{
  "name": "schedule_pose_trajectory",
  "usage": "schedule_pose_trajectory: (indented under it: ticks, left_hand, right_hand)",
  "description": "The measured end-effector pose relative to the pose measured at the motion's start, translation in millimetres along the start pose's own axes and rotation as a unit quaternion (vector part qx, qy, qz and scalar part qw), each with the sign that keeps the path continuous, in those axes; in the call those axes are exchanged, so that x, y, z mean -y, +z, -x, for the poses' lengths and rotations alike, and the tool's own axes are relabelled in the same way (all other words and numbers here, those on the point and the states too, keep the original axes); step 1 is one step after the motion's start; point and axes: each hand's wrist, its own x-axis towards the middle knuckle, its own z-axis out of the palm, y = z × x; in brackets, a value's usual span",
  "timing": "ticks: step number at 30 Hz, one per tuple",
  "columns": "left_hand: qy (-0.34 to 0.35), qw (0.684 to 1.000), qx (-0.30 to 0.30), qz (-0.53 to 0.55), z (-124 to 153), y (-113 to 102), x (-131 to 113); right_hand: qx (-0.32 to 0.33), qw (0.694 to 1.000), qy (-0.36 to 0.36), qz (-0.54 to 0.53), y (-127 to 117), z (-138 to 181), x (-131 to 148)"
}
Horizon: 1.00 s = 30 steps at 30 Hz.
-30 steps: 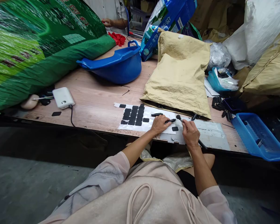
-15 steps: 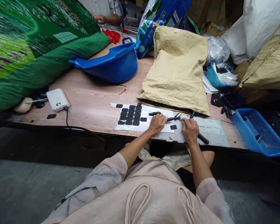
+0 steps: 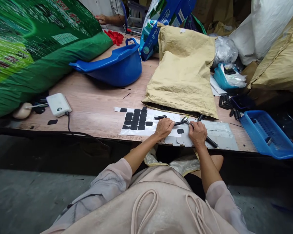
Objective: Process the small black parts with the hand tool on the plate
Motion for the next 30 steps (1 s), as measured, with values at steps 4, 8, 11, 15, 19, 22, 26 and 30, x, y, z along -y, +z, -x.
schedule_pose_trajectory:
  ticks: [4, 8, 11, 15, 19, 22, 26, 30]
  left_hand:
    - [0.124, 0.990, 0.030, 0.066, 32, 1, -13]
    - [0.223, 0.950, 0.181, 0.124, 84, 24, -25]
    - [0.152, 0.947, 0.256, 0.117, 109, 55, -23]
    - [-0.044, 0.936, 0.330, 0.113, 111, 89, -11]
    - [-0.068, 0.920, 0.368, 0.116, 105, 92, -7]
    - [0.015, 0.924, 0.356, 0.138, 106, 73, -17]
    - [0.102, 0.961, 0.192, 0.169, 93, 31, -24]
    - [0.026, 0.992, -0.051, 0.110, 51, -13, 0]
  right_hand:
    - [-0.006, 1.000, -0.001, 0.005, 1, 0, 0]
    - [-0.002, 1.000, 0.003, 0.006, 2, 0, 0]
    - [0.006, 1.000, 0.006, 0.004, 2, -1, 0]
    - [0.007, 1.000, 0.009, -0.006, 1, -1, 0]
    - [0.002, 1.000, 0.007, -0.013, 1, -1, 0]
    - [-0.005, 1.000, 0.008, -0.011, 1, -1, 0]
    - [-0.006, 1.000, 0.002, -0.011, 1, 0, -1]
    - [-0.006, 1.000, 0.003, -0.011, 2, 0, -1]
